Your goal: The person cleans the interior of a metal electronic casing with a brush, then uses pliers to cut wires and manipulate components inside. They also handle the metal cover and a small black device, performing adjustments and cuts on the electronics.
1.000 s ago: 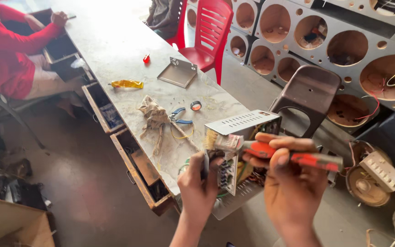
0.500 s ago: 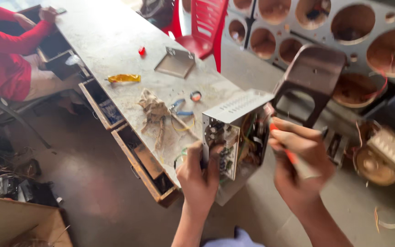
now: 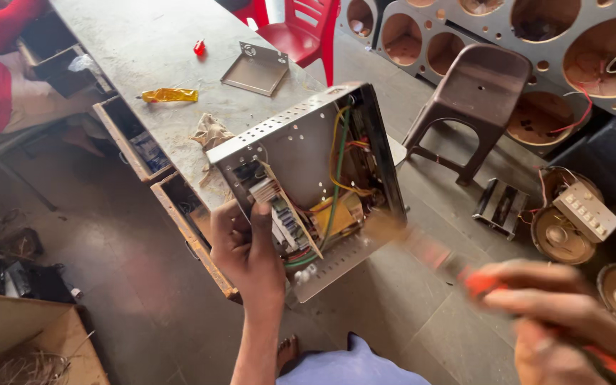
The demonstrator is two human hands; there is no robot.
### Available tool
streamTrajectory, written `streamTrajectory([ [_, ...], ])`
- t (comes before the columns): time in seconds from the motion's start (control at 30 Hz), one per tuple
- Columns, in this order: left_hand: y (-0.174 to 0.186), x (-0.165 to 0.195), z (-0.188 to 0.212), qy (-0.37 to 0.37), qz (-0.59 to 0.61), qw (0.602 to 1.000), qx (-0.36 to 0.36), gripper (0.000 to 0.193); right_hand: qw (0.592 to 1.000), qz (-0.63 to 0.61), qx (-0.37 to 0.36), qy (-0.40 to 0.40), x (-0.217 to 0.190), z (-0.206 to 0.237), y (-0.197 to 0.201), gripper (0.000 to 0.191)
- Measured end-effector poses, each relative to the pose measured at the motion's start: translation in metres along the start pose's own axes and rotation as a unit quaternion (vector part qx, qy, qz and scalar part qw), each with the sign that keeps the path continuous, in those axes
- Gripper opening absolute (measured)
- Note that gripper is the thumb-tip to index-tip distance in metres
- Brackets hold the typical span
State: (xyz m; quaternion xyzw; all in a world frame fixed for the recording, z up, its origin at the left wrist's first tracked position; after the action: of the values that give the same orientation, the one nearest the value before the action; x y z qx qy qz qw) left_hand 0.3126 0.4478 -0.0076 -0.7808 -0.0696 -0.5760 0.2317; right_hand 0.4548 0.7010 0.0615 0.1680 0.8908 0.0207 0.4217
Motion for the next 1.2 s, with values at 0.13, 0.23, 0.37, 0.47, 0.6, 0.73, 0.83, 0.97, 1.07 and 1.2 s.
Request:
streamTrajectory([
  [0.13, -0.007, 0.022, 0.014, -0.065, -0.044, 0.997, 0.006, 0.01, 0.985, 0.171, 0.005, -0.018, -0.013, -0.006, -0.041, 0.02],
  [0.23, -0.017, 0.033, 0.02, -0.071, 0.027, 0.997, -0.024, 0.012, 0.981, 0.191, 0.023, 0.016, -0.01, -0.011, -0.065, 0.014],
  [0.37, -0.013, 0.03, 0.006, -0.072, 0.043, 0.996, -0.005, 0.008, 0.99, -0.127, -0.059, 0.007, 0.008, -0.009, -0.053, 0.014],
  [0.47, -0.006, 0.022, 0.0, -0.036, 0.062, 0.997, 0.037, 0.007, 0.988, -0.096, 0.101, -0.067, 0.017, 0.004, -0.02, 0.024],
  [0.6, -0.004, 0.016, 0.003, -0.062, 0.123, 0.99, 0.024, 0.01, 0.998, -0.048, -0.047, -0.003, 0.024, 0.016, -0.022, 0.022],
  [0.73, -0.002, 0.015, 0.002, -0.059, 0.056, 0.996, 0.047, 0.009, 0.997, 0.063, 0.035, 0.02, 0.012, 0.012, -0.05, 0.02],
  [0.83, 0.0, 0.016, 0.0, -0.057, 0.068, 0.995, 0.04, 0.009, 1.0, 0.018, 0.004, -0.006, -0.001, -0.005, -0.066, 0.02],
  [0.97, 0.003, 0.015, -0.002, -0.05, 0.058, 0.997, 0.028, 0.007, 0.89, -0.437, 0.106, -0.076, 0.008, -0.03, -0.074, 0.013],
  [1.07, 0.003, 0.014, -0.001, -0.059, 0.042, 0.997, 0.024, 0.009, 0.983, -0.116, 0.145, -0.007, 0.016, -0.023, -0.075, 0.014],
  [1.2, 0.002, 0.011, 0.001, -0.049, 0.032, 0.998, 0.033, 0.007, 0.968, -0.12, 0.07, -0.209, 0.023, 0.001, -0.07, 0.023],
])
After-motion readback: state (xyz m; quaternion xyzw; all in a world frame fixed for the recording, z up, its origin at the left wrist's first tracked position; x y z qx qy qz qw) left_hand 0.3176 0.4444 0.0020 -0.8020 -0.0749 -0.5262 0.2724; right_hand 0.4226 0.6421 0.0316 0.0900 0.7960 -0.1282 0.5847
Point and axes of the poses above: each hand's wrist, its own z-axis away from the middle knuckle, its own y-axis out of the back of the hand, x = y × z, the point moved 1 cm from there along -z, towards the middle knuckle, and after that the axes turned 7 degrees about y, right-handed, at the moved point
